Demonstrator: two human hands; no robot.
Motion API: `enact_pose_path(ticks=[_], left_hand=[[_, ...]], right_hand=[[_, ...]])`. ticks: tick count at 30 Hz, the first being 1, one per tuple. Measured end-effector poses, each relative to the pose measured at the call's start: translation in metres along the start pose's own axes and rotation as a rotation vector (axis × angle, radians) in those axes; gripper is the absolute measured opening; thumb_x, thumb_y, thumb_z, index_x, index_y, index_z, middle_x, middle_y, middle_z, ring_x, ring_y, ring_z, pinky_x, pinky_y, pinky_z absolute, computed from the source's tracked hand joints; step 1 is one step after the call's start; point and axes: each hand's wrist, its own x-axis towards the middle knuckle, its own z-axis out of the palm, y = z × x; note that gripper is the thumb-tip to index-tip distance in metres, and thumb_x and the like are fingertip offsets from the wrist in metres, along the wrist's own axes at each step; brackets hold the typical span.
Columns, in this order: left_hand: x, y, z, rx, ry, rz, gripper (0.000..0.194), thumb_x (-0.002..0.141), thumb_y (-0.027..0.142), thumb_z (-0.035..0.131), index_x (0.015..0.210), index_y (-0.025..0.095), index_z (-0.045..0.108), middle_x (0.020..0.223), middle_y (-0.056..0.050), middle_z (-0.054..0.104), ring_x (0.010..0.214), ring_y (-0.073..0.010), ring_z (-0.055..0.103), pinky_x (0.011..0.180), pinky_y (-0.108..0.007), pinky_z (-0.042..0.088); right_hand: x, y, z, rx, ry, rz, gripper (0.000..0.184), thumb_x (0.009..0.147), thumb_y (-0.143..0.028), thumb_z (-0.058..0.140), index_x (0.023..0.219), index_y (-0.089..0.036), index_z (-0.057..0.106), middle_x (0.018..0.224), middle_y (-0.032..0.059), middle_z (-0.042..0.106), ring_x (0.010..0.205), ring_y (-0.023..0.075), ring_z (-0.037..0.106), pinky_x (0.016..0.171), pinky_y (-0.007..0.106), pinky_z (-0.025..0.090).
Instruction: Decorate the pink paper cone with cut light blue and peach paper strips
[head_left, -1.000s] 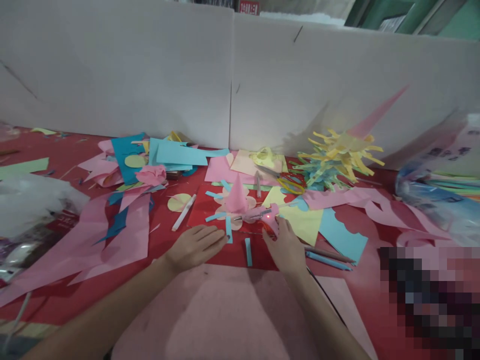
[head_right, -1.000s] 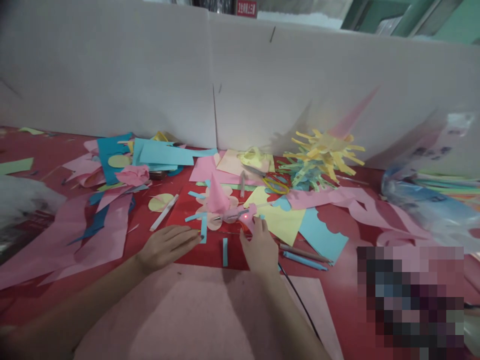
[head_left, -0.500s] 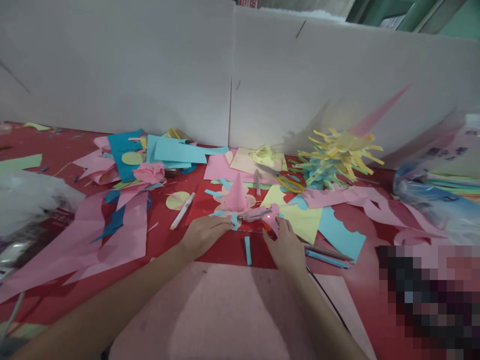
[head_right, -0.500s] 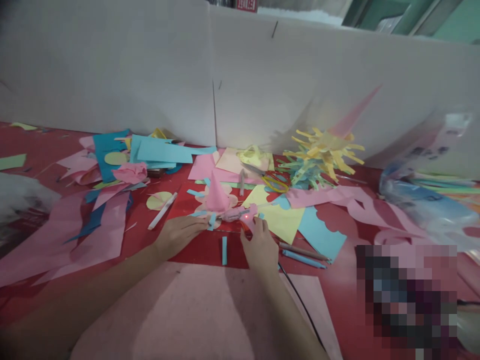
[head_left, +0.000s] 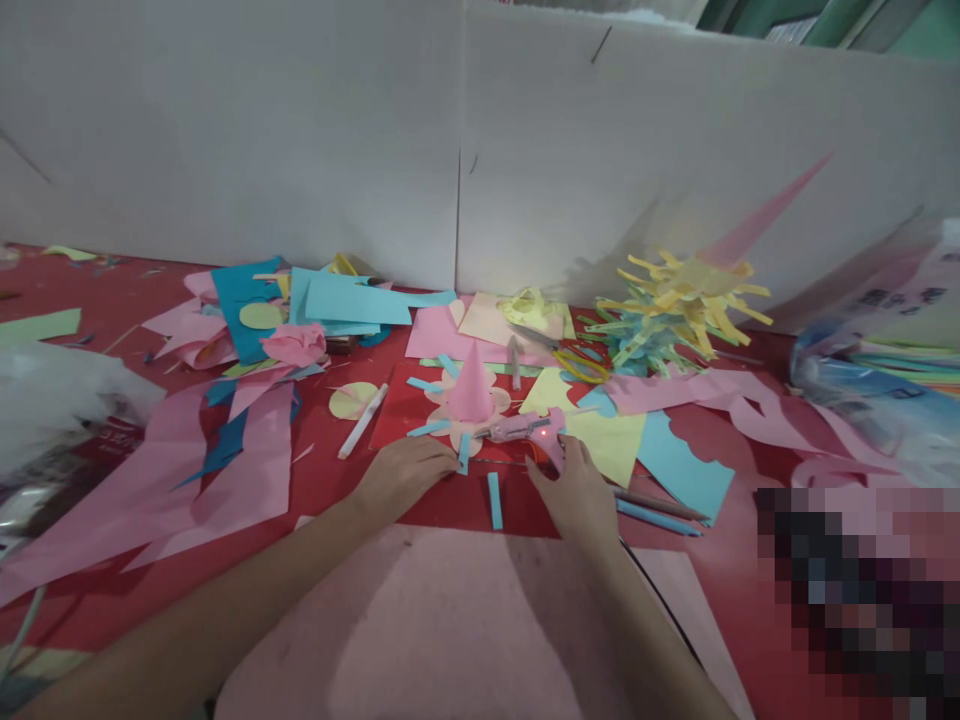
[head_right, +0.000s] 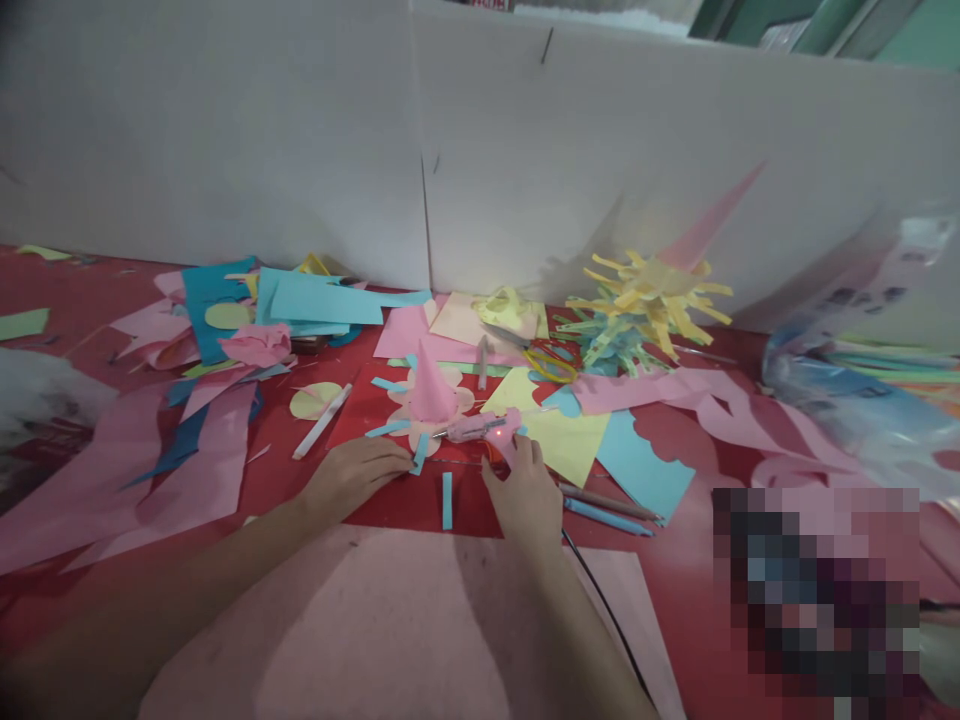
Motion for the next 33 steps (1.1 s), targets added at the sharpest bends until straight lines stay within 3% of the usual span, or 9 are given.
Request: enact_pose_path(ticks=[6, 12, 15, 19, 24, 27, 30, 33], left_hand=[[0.002, -0.002, 0.0, -0.09, -0.084, -0.04, 0.037, 0.093, 0.027, 0.027, 0.088, 0.02, 0.063, 0.089, -0.002, 0.067, 0.088, -0.0127, 0.061, 0.089, -0.032, 0.047], [-0.001, 0.0, -0.009, 0.132, -0.093, -0.076, 0.037, 0.086, 0.045, 0.041, 0.111, 0.021, 0.055, 0.106, -0.006, 0.062, 0.099, -0.0181, 0.056, 0.088, -0.034, 0.045], [0.003, 0.006, -0.009, 0.253, -0.165, -0.087, 0.042, 0.087, 0.044, 0.038, 0.12, 0.02, 0.048, 0.111, -0.008, 0.057, 0.103, -0.0208, 0.052, 0.087, -0.036, 0.043], [0.012, 0.014, -0.006, 0.357, -0.254, -0.069, 0.041, 0.087, 0.043, 0.038, 0.118, 0.018, 0.049, 0.11, -0.009, 0.056, 0.104, -0.0236, 0.05, 0.085, -0.038, 0.041], [0.021, 0.013, -0.009, 0.279, -0.305, -0.131, 0.03, 0.09, 0.032, 0.036, 0.111, 0.022, 0.054, 0.1, -0.006, 0.057, 0.095, -0.0208, 0.052, 0.082, -0.035, 0.04], [0.021, 0.009, -0.01, 0.087, -0.218, -0.277, 0.024, 0.086, 0.034, 0.043, 0.105, 0.024, 0.054, 0.099, -0.003, 0.057, 0.094, -0.0196, 0.052, 0.082, -0.034, 0.04], [0.02, 0.005, -0.006, -0.097, -0.096, -0.454, 0.039, 0.077, 0.038, 0.057, 0.112, 0.025, 0.048, 0.097, -0.003, 0.057, 0.092, -0.021, 0.053, 0.078, -0.033, 0.042], [0.02, 0.004, -0.002, -0.161, -0.071, -0.498, 0.05, 0.068, 0.036, 0.067, 0.112, 0.023, 0.048, 0.095, -0.003, 0.056, 0.092, -0.0226, 0.052, 0.078, -0.034, 0.042]], right_hand=[[0.0, -0.002, -0.002, -0.009, -0.017, 0.022, 0.039, 0.078, -0.041, 0.049, 0.11, -0.018, 0.047, 0.115, 0.009, 0.055, 0.087, 0.0216, 0.06, 0.06, 0.028, 0.04], [0.0, 0.001, -0.002, 0.018, 0.002, 0.016, 0.041, 0.078, -0.042, 0.048, 0.111, -0.018, 0.046, 0.117, 0.0095, 0.054, 0.091, 0.0223, 0.059, 0.061, 0.028, 0.042], [0.0, 0.002, -0.001, 0.037, 0.029, 0.008, 0.042, 0.077, -0.042, 0.049, 0.111, -0.018, 0.046, 0.115, 0.0098, 0.055, 0.093, 0.0228, 0.058, 0.062, 0.028, 0.042], [-0.001, 0.001, -0.002, 0.032, 0.002, 0.036, 0.041, 0.077, -0.043, 0.049, 0.111, -0.018, 0.046, 0.115, 0.0093, 0.055, 0.092, 0.0224, 0.059, 0.061, 0.028, 0.042], [-0.001, 0.001, -0.004, 0.018, 0.001, 0.039, 0.042, 0.078, -0.043, 0.049, 0.112, -0.018, 0.046, 0.117, 0.0092, 0.054, 0.094, 0.0224, 0.058, 0.061, 0.028, 0.042], [0.0, 0.002, -0.003, 0.017, -0.002, 0.042, 0.043, 0.078, -0.043, 0.049, 0.113, -0.018, 0.045, 0.118, 0.0094, 0.054, 0.094, 0.0223, 0.058, 0.061, 0.028, 0.042], [-0.001, 0.002, -0.003, 0.007, -0.019, 0.033, 0.043, 0.078, -0.043, 0.048, 0.112, -0.018, 0.045, 0.118, 0.0095, 0.054, 0.092, 0.0219, 0.059, 0.06, 0.028, 0.042], [-0.002, 0.0, -0.003, -0.003, -0.028, 0.021, 0.04, 0.079, -0.044, 0.048, 0.11, -0.018, 0.046, 0.116, 0.0089, 0.054, 0.09, 0.0214, 0.059, 0.058, 0.027, 0.041]])
